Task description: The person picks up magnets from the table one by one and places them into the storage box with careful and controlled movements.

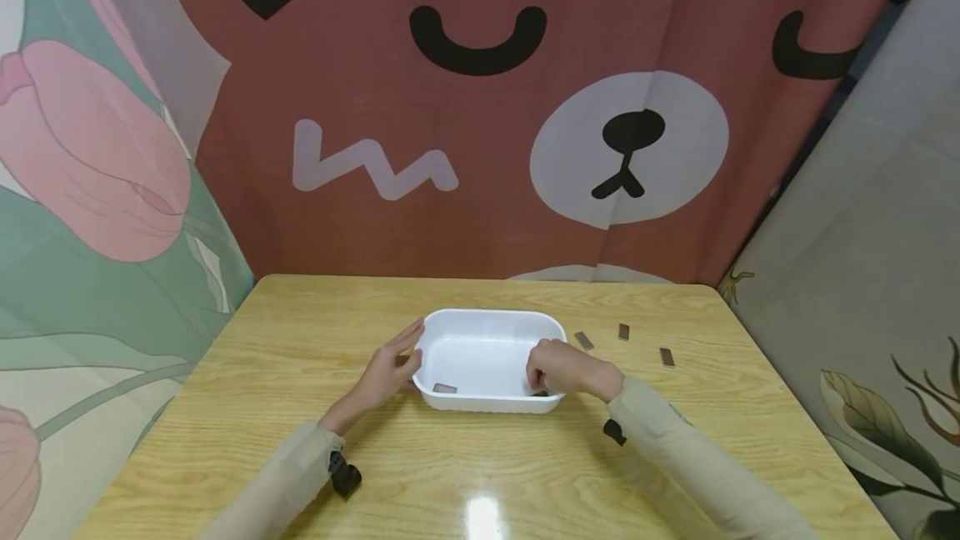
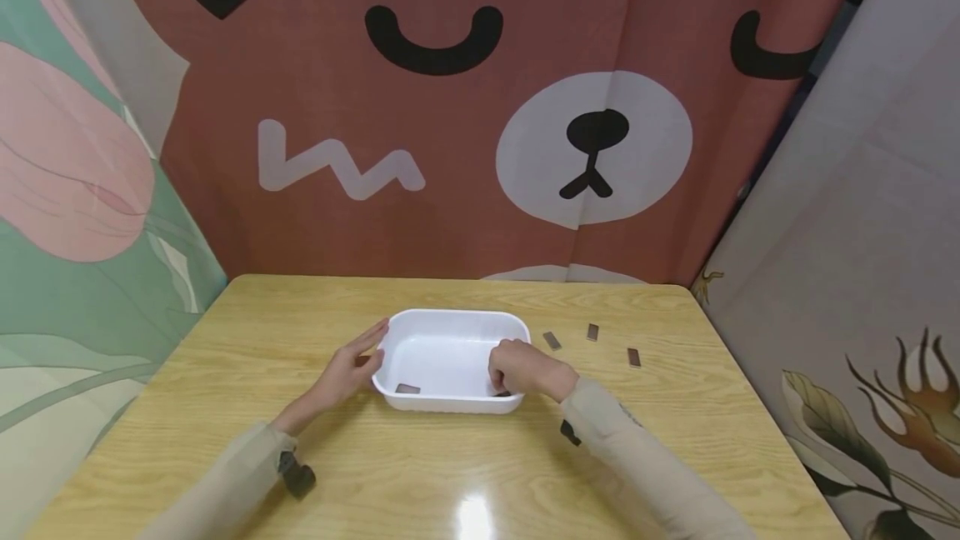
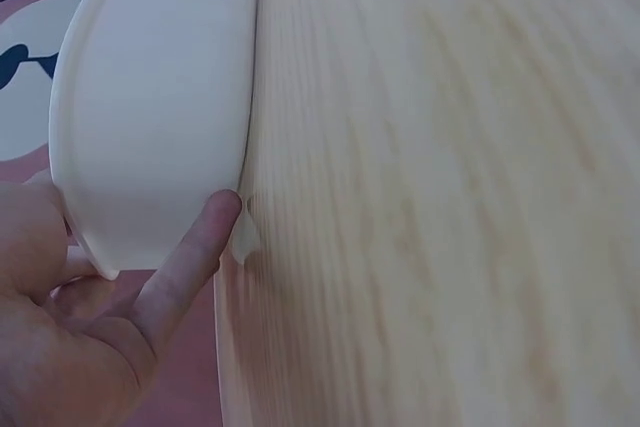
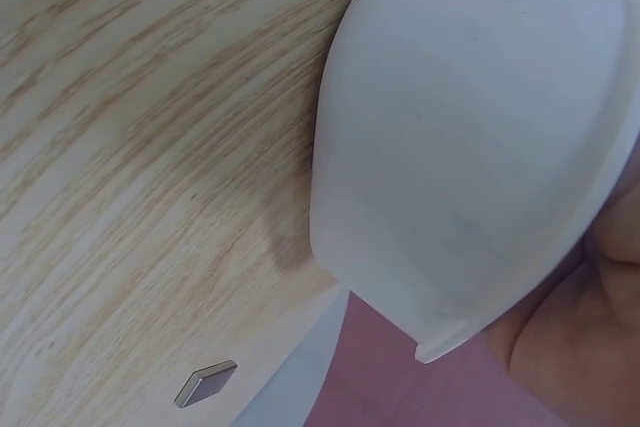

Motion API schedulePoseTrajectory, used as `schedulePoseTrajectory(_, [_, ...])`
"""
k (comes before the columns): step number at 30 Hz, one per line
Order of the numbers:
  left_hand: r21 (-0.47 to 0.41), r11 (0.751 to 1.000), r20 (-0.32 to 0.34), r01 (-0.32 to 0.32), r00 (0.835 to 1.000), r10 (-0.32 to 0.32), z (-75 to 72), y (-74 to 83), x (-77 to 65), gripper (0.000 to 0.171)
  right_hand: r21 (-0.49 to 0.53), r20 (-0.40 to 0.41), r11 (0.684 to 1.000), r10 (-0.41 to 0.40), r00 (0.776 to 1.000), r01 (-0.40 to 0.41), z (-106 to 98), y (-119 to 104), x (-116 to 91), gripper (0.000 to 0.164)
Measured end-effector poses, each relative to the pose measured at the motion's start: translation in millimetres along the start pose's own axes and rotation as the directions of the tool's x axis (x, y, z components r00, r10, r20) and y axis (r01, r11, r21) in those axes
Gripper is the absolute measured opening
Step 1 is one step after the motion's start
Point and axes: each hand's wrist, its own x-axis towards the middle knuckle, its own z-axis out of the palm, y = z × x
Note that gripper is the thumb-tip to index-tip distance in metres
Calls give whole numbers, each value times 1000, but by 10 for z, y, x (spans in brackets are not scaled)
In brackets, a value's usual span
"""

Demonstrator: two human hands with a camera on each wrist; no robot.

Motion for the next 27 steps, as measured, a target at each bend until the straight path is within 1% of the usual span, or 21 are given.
schedulePoseTrajectory(3, [13, 1000, -9, -2, 1000, 2, 1, -49, 9, 52, -13, -11, 1000, 8, 1000, -8, 1, -4, -1, 39])
schedulePoseTrajectory(7, [25, 1000, -20, 1, 1000, 0, 2, -53, 6, 52, -7, -12, 1000, 5, 1000, -5, 0, -13, 0, 35])
schedulePoseTrajectory(10, [39, 999, -20, -5, 1000, 5, 4, -50, 1, 53, 3, -14, 1000, -13, 1000, 13, 2, -18, 0, 34])
schedulePoseTrajectory(14, [38, 999, -14, 0, 1000, 1, 3, -55, -2, 53, -3, -31, 999, -35, 999, 35, 18, -12, -3, 36])
schedulePoseTrajectory(16, [35, 999, -12, 0, 1000, 1, 3, -58, -5, 52, -1, -38, 999, -38, 999, 38, 22, -11, -7, 34])
schedulePoseTrajectory(17, [30, 1000, -15, -3, 1000, 3, 7, -56, -7, 52, 2, -38, 999, -39, 999, 39, 21, -10, -9, 34])
schedulePoseTrajectory(19, [30, 1000, -11, 2, 1000, -1, 8, 42, -29, 52, 0, -41, 999, -41, 998, 41, 16, -14, -13, 33])
schedulePoseTrajectory(24, [33, 999, -7, 8, 1000, -8, 4, 37, -29, 52, -21, -50, 999, -42, 998, 41, 24, 0, -13, 30])
schedulePoseTrajectory(26, [29, 1000, -11, -6, 1000, 6, 4, -63, -8, 52, -25, -53, 999, -42, 998, 41, 33, 14, -10, 29])
schedulePoseTrajectory(27, [22, 1000, -13, -13, 1000, 14, 4, -62, -8, 52, -26, -58, 999, -45, 997, 43, 35, 19, -10, 29])
